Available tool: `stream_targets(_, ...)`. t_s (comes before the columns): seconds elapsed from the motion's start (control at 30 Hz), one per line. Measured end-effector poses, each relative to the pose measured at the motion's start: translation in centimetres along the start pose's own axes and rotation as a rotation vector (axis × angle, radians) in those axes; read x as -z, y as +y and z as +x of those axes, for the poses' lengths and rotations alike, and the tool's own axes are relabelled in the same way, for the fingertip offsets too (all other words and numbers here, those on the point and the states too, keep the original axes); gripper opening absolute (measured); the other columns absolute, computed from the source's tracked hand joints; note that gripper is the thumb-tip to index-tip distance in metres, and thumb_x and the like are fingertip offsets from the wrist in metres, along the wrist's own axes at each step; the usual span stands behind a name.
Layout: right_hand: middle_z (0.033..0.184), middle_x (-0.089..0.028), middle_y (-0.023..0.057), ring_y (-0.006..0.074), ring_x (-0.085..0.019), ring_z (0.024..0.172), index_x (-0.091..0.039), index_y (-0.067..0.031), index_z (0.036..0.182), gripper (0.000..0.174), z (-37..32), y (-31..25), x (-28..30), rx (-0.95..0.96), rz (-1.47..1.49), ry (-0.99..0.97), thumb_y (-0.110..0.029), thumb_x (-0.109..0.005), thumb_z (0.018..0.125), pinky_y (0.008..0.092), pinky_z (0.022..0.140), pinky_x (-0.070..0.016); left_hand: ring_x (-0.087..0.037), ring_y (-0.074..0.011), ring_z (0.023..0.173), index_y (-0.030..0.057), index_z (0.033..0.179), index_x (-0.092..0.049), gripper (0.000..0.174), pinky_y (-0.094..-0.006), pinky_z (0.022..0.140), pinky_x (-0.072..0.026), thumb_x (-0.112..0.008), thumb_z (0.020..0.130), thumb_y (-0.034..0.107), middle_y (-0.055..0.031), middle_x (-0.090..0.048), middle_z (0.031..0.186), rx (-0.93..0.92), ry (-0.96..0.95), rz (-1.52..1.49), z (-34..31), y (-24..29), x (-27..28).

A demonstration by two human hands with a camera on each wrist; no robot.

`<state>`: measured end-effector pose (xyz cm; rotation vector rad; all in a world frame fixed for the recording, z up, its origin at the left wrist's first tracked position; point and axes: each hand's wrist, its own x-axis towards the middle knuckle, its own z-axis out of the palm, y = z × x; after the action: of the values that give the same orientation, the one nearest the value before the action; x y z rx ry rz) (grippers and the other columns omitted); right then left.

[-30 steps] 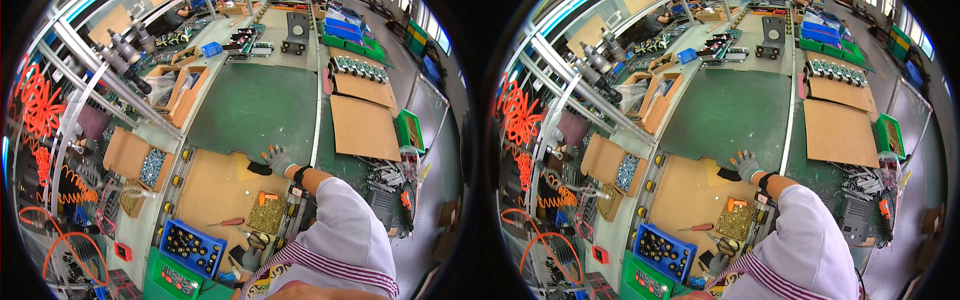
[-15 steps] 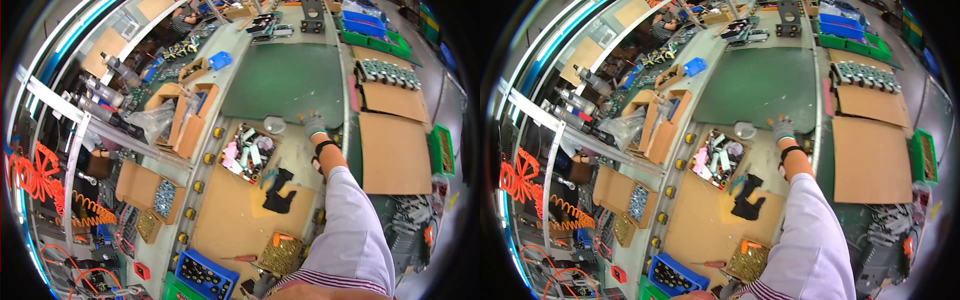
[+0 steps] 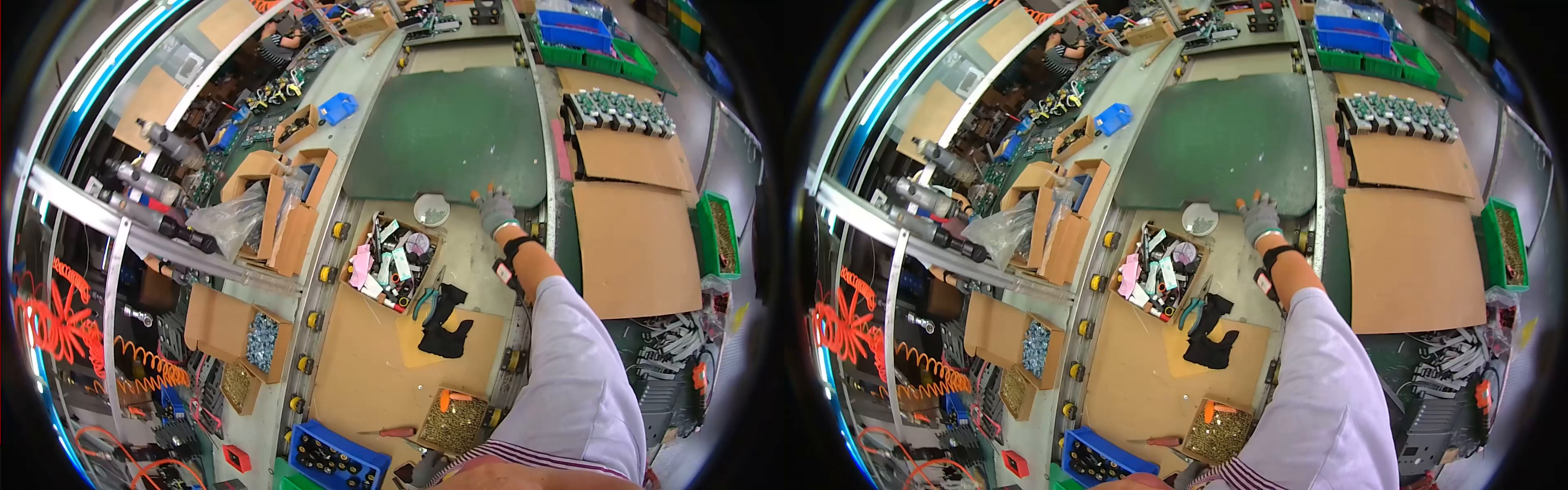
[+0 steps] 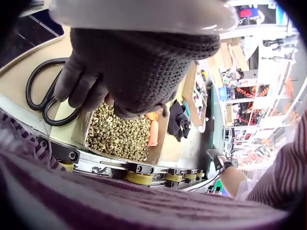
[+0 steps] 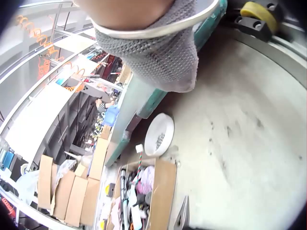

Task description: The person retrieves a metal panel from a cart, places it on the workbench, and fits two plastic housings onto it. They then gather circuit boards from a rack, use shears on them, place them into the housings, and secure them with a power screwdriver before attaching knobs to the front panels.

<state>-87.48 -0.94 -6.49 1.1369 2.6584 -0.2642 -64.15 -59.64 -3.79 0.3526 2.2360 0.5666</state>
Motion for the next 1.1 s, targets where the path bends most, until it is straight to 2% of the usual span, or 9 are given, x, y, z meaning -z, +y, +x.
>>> stream_targets(0.13,0.14,-0.029,0.02,0.0385,-0.029,0.128,-0.034,-0.0244,0.135,0.045,-9.1,-2.1,2.4,0.118,-0.028,-0.05,-0.021,-0.036,0.091,0.0464,0.103,-0.0274,-0.063,-0.0266,0.084,0.0111,0.106,-0.055,0.038,-0.0359,0.071,-0.0499,-0.053,0.084,0.042,-0.009,-0.066,0.089,-0.087,0.097,0.03,-3.0,-1.3,0.4)
stream_targets(0.3,0.119,-0.052,0.0204,0.0321,-0.045,0.118,-0.038,-0.0199,0.132,0.048,-14.0,-3.2,-2.9,0.415,-0.219,-0.02,-0.022,-0.046,0.085,0.0399,0.096,-0.0378,-0.059,-0.0346,0.083,0.0062,0.104,-0.058,0.034,-0.0414,0.074,-0.047,-0.053,0.083,0.033,-0.0176,-0.061,0.091,-0.169,0.253,-0.033,-7.2,-3.2,0.0)
stream_targets(0.37,0.118,-0.053,0.021,0.0369,-0.049,0.111,-0.041,-0.0143,0.128,0.061,-20.3,-4.0,-0.3,0.505,-0.041,-0.016,-0.038,-0.06,0.076,0.0427,0.092,-0.0402,-0.057,-0.0356,0.075,0.0046,0.091,-0.057,0.024,-0.0442,0.068,-0.0452,-0.053,0.083,0.027,-0.0186,-0.058,0.083,-0.131,0.421,-0.074,-10.4,-1.5,0.9)
stream_targets(0.43,0.117,-0.053,0.0221,0.0379,-0.049,0.11,-0.045,-0.0117,0.125,0.057,-21.9,-4.6,-2.4,0.6,-0.06,0.028,-0.048,-0.051,0.081,0.0434,0.09,-0.0412,-0.055,-0.0374,0.072,0.0038,0.091,-0.054,0.023,-0.045,0.065,-0.0444,-0.053,0.081,0.025,-0.0202,-0.057,0.082,-0.362,0.536,-0.034,-13.5,-2.6,1.7)
stream_targets(0.47,0.114,-0.054,0.023,0.0389,-0.05,0.107,-0.045,-0.0109,0.125,0.055,-23.5,-5.6,-1.6,0.634,-0.123,-0.042,-0.045,-0.05,0.082,0.045,0.088,-0.0413,-0.056,-0.0365,0.073,0.0046,0.096,-0.052,0.026,-0.0443,0.066,-0.045,-0.054,0.08,0.025,-0.0198,-0.057,0.084,-0.176,0.518,-0.207,-14.0,-4.4,0.5)
stream_targets(0.57,0.108,-0.057,0.0242,0.0407,-0.054,0.101,-0.052,-0.0112,0.119,0.044,-17.4,-4.3,-8.3,0.798,-0.181,-0.079,-0.034,-0.05,0.081,0.044,0.085,-0.0437,-0.06,-0.0348,0.076,0.0081,0.105,-0.053,0.03,-0.0419,0.069,-0.0473,-0.05,0.083,0.029,-0.0175,-0.061,0.084,-0.079,0.609,-0.275,-19.7,-6.5,0.8)
stream_targets(0.63,0.122,-0.051,0.0209,0.036,-0.047,0.114,-0.047,-0.0027,0.125,0.053,-25.2,-6.7,-2.6,0.675,-0.234,-0.212,-0.021,-0.057,0.076,0.038,0.096,-0.0375,-0.06,-0.0312,0.082,0.0098,0.107,-0.054,0.03,-0.0412,0.073,-0.0464,-0.05,0.085,0.03,-0.0142,-0.061,0.091,-0.03,0.634,-0.254,-23.7,-8.8,0.4)
stream_targets(0.9,0.123,-0.05,0.0211,0.0331,-0.049,0.114,-0.049,-0.0012,0.123,0.048,-26.8,-4.1,2.8,0.571,-0.364,0.017,-0.018,-0.053,0.078,0.0371,0.096,-0.0372,-0.059,-0.0345,0.08,0.0047,0.103,-0.053,0.029,-0.0412,0.07,-0.0469,-0.052,0.083,0.026,-0.0164,-0.06,0.089,0.185,1.034,-0.463,-37.8,-19.9,-4.1)
stream_targets(1.1,0.123,-0.05,0.0193,0.0285,-0.048,0.114,-0.051,-0.0034,0.12,0.042,-35.7,-3.2,9.2,0.631,-0.157,0.243,-0.014,-0.056,0.08,0.0359,0.094,-0.0391,-0.062,-0.0311,0.085,0.0016,0.106,-0.053,0.03,-0.0365,0.073,-0.0489,-0.055,0.085,0.022,-0.017,-0.062,0.093,0.112,0.856,-0.474,-38.5,-20.7,-6.1)
